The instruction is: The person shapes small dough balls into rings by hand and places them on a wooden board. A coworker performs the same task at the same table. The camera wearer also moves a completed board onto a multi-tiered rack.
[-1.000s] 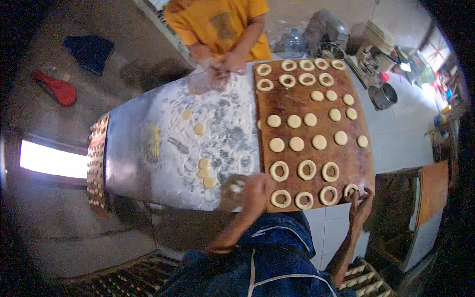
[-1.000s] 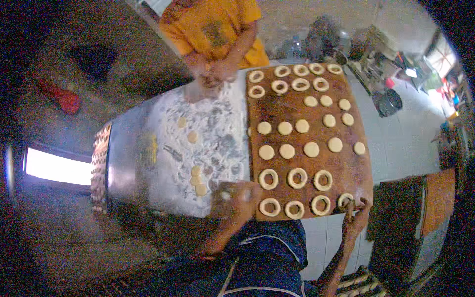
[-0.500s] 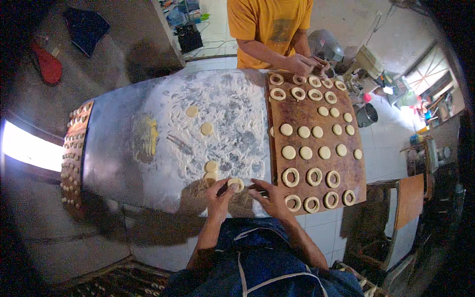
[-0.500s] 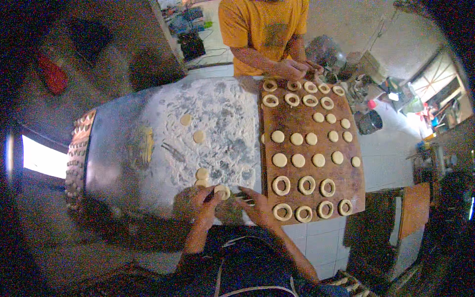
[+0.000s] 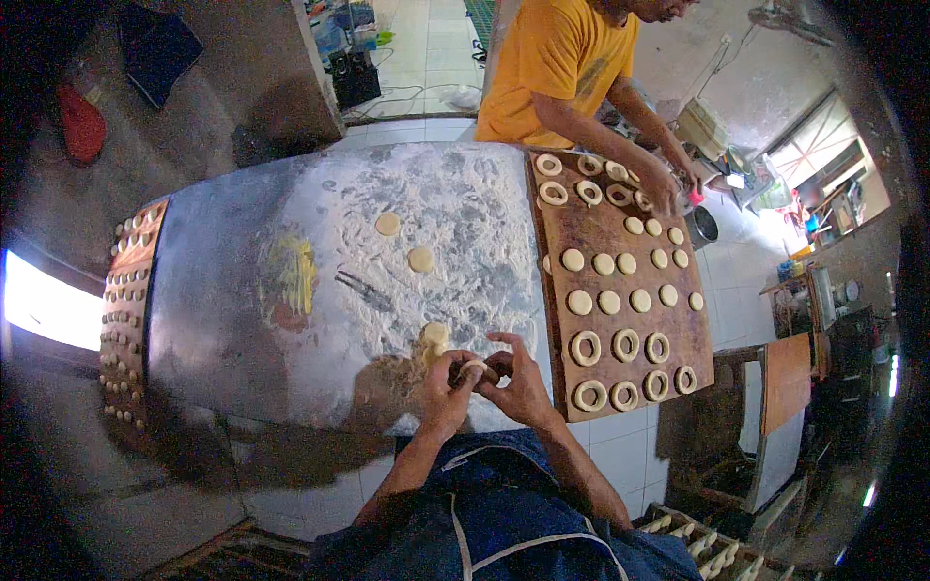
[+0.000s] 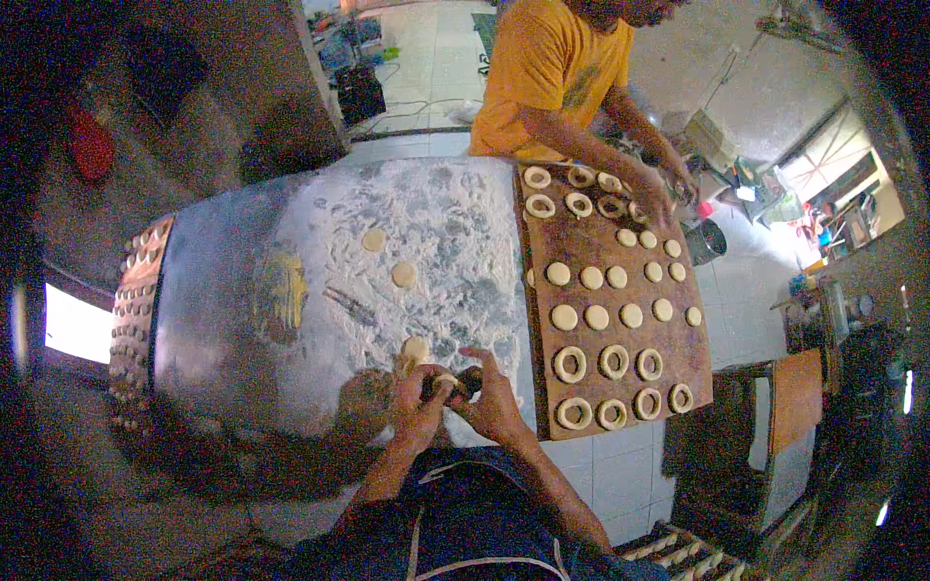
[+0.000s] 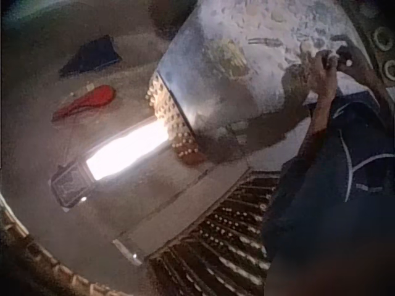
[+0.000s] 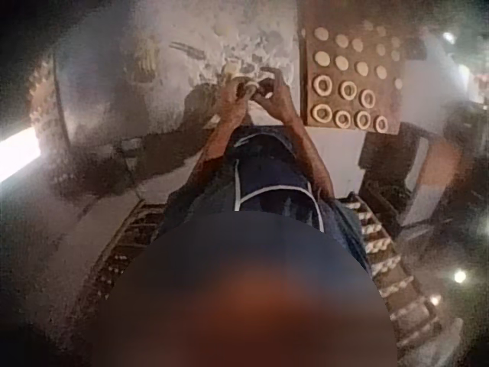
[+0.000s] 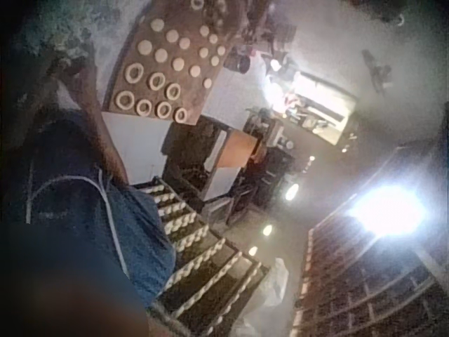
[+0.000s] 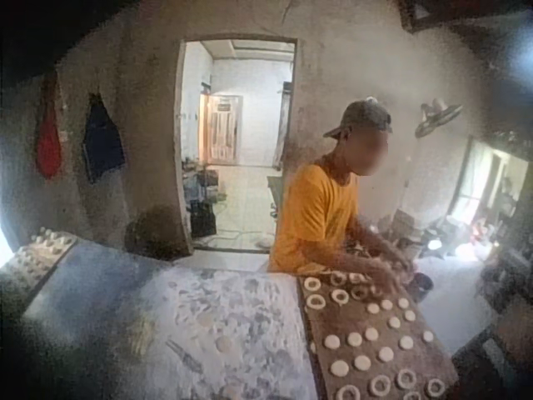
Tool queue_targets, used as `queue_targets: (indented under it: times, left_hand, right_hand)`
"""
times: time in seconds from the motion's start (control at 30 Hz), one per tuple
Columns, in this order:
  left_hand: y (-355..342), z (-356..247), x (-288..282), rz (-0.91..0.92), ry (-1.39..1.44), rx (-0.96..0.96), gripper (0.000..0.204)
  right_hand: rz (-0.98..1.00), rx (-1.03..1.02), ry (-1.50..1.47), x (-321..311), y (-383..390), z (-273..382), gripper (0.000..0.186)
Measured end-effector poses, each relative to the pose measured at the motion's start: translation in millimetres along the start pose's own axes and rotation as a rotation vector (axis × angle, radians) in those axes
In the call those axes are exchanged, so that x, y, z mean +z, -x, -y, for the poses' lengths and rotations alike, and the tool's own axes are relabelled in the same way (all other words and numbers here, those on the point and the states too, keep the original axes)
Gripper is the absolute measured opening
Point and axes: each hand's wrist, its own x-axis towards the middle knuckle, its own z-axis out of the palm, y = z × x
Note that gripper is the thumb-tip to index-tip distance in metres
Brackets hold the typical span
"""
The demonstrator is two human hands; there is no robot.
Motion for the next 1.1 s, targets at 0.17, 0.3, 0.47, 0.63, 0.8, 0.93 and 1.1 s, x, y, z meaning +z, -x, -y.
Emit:
queue_targets:
  times: [0.17,0.3,0.47,0.63,0.8,0.93,1.1]
  left_hand:
    - [1,6,-2,0.115,0.026,0.162,0.035]
    - [-2,-9,-6,0.505,0.838,-0.234,0.057]
    - [-13,21,15,0.311,1.187,-0.033,0.044]
    - [-25,-8,47,0.244,0.842,-0.089,0.031]
    - [-33,15,90,0.009,0.232,0.142,0.034]
    - [-39,11,117,0.082,0.467,-0.001,0.040]
    - [-49,21,163,0.065,0.746,-0.098,0.040]
  right_hand:
    - [0.303,0.083,-0.556,-23,-1,6,0.054]
    - [0.167,0.241,-1.071,-16,-8,-17,0.044]
    - [-0.075,0.309,-0.420,-14,-12,-33,0.039]
    - [-0.119,0.117,-0.420,-28,-1,-36,0.054]
    - [-0.230,0.275,0.033,-42,-3,-31,0.052]
    - [-0.438,0.261,-0.474,-50,8,-50,0.051]
    - [-0.499,0.176,-0.031,-82,25,-58,0.057]
